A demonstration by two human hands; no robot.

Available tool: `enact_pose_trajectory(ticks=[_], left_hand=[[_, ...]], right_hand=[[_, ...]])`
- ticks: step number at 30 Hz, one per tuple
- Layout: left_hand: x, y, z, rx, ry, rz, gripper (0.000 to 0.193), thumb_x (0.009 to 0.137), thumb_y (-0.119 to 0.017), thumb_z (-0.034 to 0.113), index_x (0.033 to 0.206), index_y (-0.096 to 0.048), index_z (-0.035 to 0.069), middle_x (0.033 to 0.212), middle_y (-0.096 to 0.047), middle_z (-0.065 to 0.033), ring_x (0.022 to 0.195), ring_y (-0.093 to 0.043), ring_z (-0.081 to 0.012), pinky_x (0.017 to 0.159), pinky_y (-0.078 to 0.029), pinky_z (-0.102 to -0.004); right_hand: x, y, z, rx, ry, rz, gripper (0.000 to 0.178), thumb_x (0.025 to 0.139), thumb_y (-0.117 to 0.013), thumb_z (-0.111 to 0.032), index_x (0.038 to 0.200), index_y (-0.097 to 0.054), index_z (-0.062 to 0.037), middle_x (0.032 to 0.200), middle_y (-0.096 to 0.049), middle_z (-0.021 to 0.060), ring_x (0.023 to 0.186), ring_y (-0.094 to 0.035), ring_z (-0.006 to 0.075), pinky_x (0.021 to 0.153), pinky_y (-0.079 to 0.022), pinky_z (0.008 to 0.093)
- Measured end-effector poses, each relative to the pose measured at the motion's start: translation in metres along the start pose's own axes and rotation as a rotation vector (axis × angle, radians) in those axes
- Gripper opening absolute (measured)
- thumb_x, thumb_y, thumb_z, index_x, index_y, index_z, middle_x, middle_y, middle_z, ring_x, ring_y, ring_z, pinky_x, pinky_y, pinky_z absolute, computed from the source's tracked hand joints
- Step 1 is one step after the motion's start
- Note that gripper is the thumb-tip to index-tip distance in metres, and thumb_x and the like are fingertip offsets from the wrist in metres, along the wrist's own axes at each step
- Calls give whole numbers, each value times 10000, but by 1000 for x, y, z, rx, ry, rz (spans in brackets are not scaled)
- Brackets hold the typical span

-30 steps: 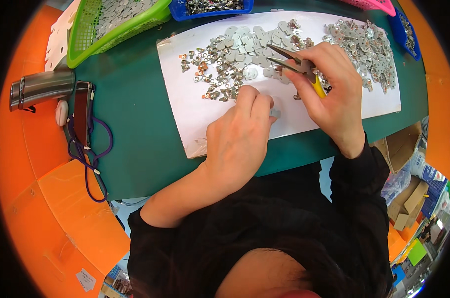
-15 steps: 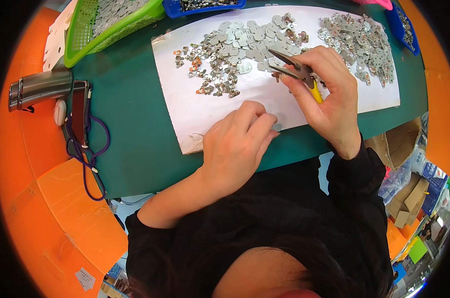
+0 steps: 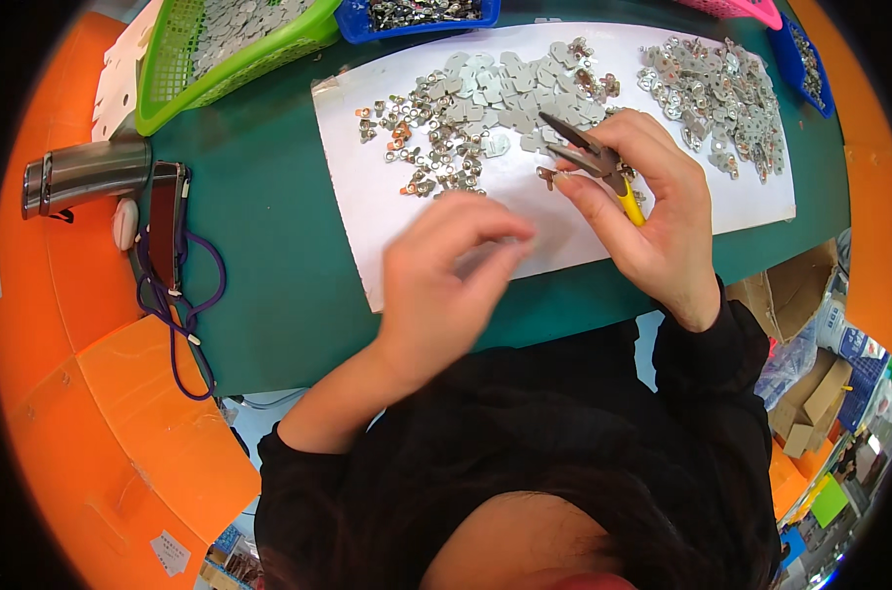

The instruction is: Using pliers to manipulate and trim small metal components on a workbench in a factory environment.

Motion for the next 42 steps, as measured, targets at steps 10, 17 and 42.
enact_pose_trajectory(ticks=[10,17,42], left_hand=[[12,23,2,-282,250,10,665,794,-725,-106,1390,-455,16,1025,-648,-104,892,-660,-143,812,-555,-258],[17,23,7,72,74,1,822,750,-767,-112,1449,-347,-11,1185,-652,-152,981,-695,-212,837,-602,-301],[4,32,10,188,-108,-51,276,801,-698,-47,1068,-698,21,923,-717,-116,809,-701,-259,699,-553,-303]], right_hand=[[11,-13,-13,34,22,-102,197,731,-737,-6,891,-623,-28,794,-572,78,743,-537,236,681,-417,318],[15,-15,-26,-138,143,-214,306,627,-753,16,893,-622,-58,809,-583,77,778,-556,293,688,-437,364],[-4,-25,-12,216,59,-106,275,650,-737,33,906,-673,-47,841,-634,70,753,-573,209,636,-445,289]])
Point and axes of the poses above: each hand's wrist, its own x-axis towards the middle knuckle, its own y-axis out of the back of the hand, z = x × y, the point moved 5 cm from there along x, towards the middle knuckle
